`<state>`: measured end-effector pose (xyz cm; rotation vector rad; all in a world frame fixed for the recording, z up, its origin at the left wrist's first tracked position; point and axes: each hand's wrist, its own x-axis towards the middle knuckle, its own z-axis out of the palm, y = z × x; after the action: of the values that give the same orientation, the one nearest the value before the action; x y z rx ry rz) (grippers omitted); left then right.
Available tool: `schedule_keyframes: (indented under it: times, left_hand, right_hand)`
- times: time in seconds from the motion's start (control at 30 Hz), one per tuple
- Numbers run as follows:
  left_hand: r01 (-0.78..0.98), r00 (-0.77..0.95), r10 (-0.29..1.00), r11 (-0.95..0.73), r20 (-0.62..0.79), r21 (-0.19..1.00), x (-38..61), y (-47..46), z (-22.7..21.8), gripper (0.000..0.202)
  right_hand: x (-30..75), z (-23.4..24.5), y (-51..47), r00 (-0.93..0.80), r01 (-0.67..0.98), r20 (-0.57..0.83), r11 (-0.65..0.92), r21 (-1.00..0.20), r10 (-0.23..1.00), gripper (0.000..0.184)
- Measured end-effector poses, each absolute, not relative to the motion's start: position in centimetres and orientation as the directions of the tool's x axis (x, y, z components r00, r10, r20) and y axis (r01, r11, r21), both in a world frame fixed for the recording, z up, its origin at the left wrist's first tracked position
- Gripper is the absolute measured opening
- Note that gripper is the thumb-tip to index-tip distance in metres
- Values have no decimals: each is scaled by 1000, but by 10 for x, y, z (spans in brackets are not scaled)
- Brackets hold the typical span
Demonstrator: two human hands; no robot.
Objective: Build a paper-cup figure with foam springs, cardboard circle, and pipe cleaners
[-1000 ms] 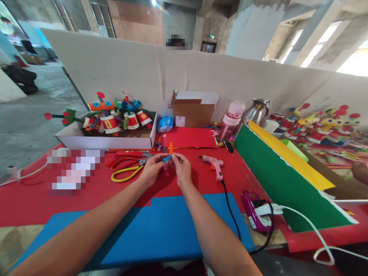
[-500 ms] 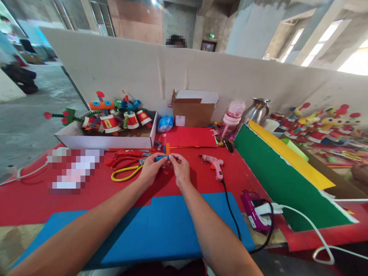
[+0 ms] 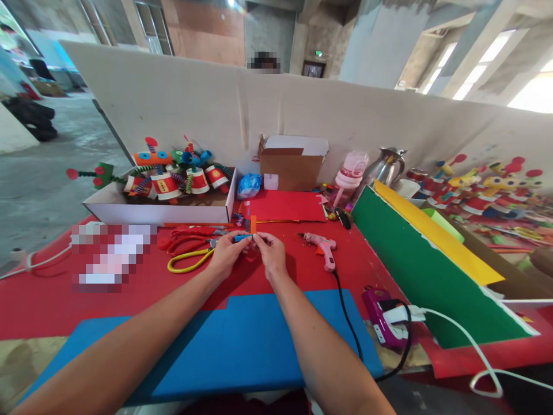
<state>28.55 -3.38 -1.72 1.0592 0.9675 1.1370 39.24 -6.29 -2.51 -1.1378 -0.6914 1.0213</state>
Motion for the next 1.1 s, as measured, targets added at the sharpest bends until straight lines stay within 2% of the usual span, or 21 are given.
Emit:
schedule_keyframes:
  times: [0.23, 0.63, 0.93, 1.1]
  left_hand:
    - [-223, 162, 985, 98, -62, 970, 286, -33, -18, 31]
    - [-239, 208, 977, 106, -55, 965, 286, -34, -15, 37]
    - [-255, 203, 978, 94, -42, 962, 285, -32, -20, 33]
    - [-248, 170, 985, 65, -23, 966, 286, -33, -19, 34]
  right_hand:
    - [395, -19, -64, 276, -421, -113, 14, -907, 955, 29]
    - [402, -21, -62, 405, -110, 26, 77, -991, 914, 22]
    - [401, -20, -63, 372, -152, -40, 19, -988, 927, 25]
    - [401, -18, -64, 405, -129, -22, 33, -991, 914, 24]
